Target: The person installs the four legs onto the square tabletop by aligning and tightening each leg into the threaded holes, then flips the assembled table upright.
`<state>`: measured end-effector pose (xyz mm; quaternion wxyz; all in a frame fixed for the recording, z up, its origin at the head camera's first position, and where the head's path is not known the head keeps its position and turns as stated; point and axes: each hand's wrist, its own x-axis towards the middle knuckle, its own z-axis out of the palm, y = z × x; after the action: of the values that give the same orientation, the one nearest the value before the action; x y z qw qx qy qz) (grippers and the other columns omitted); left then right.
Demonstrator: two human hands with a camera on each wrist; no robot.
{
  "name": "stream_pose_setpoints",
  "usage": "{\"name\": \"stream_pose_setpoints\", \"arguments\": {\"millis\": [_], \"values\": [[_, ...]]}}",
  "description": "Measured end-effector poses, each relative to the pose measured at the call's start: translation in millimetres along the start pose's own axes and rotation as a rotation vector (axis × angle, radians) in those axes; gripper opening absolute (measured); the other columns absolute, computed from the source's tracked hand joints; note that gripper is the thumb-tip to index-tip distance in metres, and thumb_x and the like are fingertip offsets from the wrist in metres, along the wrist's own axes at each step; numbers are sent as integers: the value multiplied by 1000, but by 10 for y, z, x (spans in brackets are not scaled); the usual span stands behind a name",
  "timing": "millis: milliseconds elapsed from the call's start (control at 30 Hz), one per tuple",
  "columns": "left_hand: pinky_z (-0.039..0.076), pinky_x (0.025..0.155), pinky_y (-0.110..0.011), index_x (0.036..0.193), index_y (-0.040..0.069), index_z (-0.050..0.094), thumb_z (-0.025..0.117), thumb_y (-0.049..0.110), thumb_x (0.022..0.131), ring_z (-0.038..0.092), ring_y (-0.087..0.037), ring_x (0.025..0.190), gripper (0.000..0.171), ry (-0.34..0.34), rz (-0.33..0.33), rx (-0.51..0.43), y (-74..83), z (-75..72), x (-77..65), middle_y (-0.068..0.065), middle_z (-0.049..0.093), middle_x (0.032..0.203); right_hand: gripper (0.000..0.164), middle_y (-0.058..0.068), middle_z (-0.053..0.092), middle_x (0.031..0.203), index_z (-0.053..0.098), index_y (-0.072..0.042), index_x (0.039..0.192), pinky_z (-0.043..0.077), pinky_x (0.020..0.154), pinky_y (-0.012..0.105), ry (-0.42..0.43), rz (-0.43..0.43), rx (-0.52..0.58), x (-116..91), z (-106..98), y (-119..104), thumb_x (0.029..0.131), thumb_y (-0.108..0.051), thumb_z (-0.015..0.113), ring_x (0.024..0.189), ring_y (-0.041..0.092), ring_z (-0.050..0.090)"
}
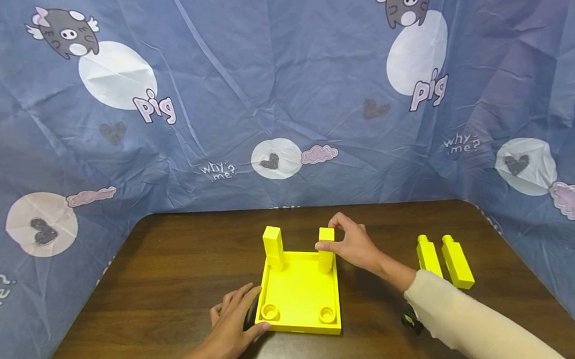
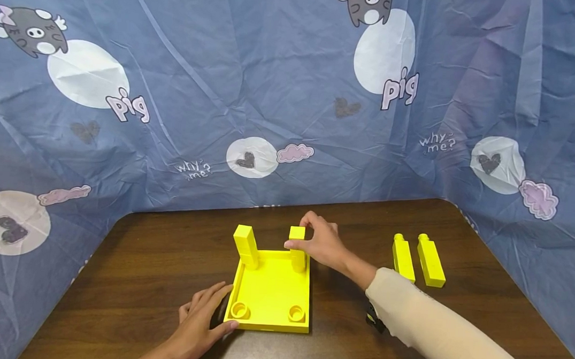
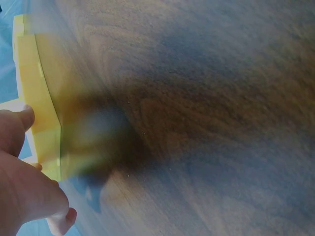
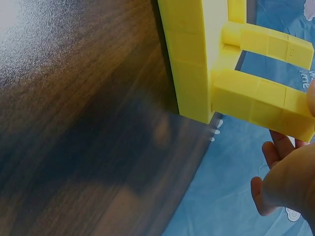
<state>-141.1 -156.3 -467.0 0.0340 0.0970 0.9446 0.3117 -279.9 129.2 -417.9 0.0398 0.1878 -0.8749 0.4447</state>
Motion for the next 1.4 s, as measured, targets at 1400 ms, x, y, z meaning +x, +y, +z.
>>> {"name": "stream_pose_setpoints", "arguments": {"millis": [1400], "values": [[16,94,-62,145,19,40,71,41,85,30,-33,133,72,-1,2,7,5,5,3,-12,35,150,37,2,66,122,67,-15,124,37,94,55,-203,-131,93,65,-232,44,88,-20,72,114,25,48]]}}
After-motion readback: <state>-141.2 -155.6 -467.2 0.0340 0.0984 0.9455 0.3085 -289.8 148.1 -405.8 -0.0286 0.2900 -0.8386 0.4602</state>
